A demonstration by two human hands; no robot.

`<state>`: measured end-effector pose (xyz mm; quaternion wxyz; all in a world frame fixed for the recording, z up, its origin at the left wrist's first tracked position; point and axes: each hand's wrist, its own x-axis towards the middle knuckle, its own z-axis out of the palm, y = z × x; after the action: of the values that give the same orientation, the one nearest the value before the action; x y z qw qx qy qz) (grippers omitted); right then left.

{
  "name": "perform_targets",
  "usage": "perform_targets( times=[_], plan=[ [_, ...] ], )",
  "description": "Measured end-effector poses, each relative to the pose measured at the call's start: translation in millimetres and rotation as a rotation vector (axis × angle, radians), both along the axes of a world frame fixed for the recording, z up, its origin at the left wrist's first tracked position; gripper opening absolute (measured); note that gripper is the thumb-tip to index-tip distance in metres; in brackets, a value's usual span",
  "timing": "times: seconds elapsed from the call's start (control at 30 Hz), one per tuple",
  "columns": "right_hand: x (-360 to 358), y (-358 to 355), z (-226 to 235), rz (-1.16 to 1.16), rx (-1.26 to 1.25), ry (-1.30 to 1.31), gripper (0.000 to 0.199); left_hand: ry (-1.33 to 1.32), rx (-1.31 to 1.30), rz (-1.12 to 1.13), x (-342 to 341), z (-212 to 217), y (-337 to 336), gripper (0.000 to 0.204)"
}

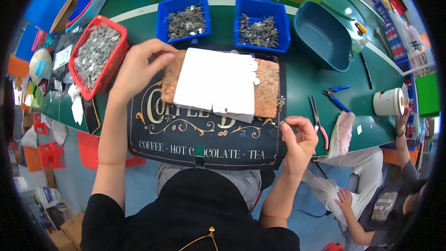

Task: Manually assemble small metal pins into a rectangular component base at a factory workstation.

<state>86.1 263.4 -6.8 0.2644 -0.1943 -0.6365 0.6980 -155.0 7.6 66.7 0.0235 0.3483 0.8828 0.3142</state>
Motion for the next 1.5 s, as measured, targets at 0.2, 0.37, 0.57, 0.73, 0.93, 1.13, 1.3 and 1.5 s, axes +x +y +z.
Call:
perform_targets(
  times=[0.2,0.37,0.57,0.73,0.93,1.13,1.3,1.5],
  plan=[
    [-6.2,5.7,-9.4,-0.144,0.121,-0.050,0.010,0.257,-0.120,-0.341,9.1,-19.4,39.6,0.059],
    [-19.9,-4.4,-7.7,-0.216,0.273,-0.113,0.013,0.218,-0.145,-0.277,13.7,-24.1,39.6,0.069],
    [-19.3,1.4,-10.9,-0.169,0.403,-0.225,0.014,0.078,-0.058,-0.306,25.1,-25.7,24.1,0.068],
    [-20.6,4.1,-9.7,-0.116,0.599,-0.267,0.012,-0.004,-0.083,-0.329,24.4,-20.4,23.1,0.069],
    [-28.1,-1.4,-3.5,-0.142,0.585,-0.315,0.023,-0.023,-0.051,-0.390,23.3,-18.2,19.2,0.063],
    [-38.8,27.4,46.7,0.048,0.658,-0.427,0.020,0.046,-0.077,-0.308,-12.0,-14.9,25.8,0.020],
    [-117.9,59.2,61.3,0.562,0.779,-0.266,0.022,0.312,-0.352,-0.235,-33.6,-19.4,27.4,0.033],
    [-152.3,55.9,47.2,0.605,0.995,-0.167,0.033,0.603,-0.490,-0.215,-51.7,-24.0,35.0,0.038]
  ],
)
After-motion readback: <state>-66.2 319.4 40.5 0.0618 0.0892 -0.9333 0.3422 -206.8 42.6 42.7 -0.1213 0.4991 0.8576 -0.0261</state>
